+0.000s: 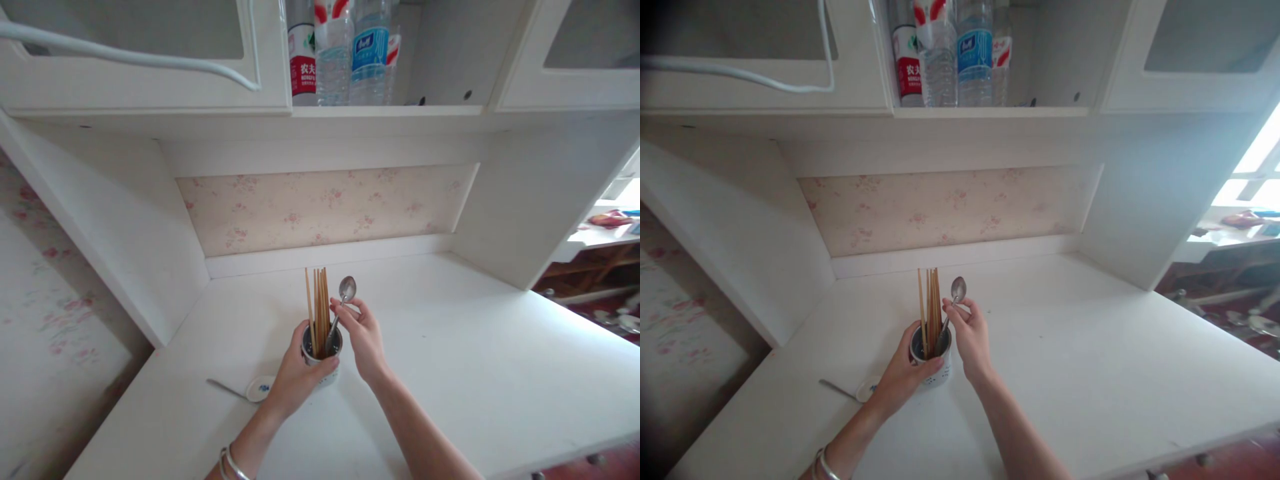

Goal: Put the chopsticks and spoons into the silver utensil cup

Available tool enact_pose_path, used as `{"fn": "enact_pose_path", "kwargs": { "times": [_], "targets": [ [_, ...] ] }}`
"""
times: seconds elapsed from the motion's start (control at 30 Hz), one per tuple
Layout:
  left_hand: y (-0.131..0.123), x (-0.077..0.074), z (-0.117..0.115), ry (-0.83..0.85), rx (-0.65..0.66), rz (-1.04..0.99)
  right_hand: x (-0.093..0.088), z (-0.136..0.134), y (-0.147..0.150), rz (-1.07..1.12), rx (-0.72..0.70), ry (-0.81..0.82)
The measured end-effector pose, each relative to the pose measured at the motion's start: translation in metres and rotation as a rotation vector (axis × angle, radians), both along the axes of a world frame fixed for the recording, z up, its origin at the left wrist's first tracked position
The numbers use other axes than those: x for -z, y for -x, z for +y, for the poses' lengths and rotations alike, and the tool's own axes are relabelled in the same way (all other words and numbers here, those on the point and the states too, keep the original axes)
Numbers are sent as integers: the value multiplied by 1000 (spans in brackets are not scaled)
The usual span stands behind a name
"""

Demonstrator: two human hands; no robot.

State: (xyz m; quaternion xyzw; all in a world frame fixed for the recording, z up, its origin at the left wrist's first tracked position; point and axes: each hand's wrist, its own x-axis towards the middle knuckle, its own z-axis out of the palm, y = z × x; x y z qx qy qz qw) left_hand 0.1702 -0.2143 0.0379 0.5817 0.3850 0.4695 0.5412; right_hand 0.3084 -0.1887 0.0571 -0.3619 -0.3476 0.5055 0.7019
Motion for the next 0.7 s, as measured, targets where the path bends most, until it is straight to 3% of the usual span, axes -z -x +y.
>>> {"fn": "enact_pose_path", "kwargs": {
  "times": [0.5,0.7],
  "targets": [
    [0,0,0,6,-2,-46,8,-2,4,-135,-53,79],
    [2,-4,2,0,51,-61,3,-13,5,-220,-195,34]
  ]
}}
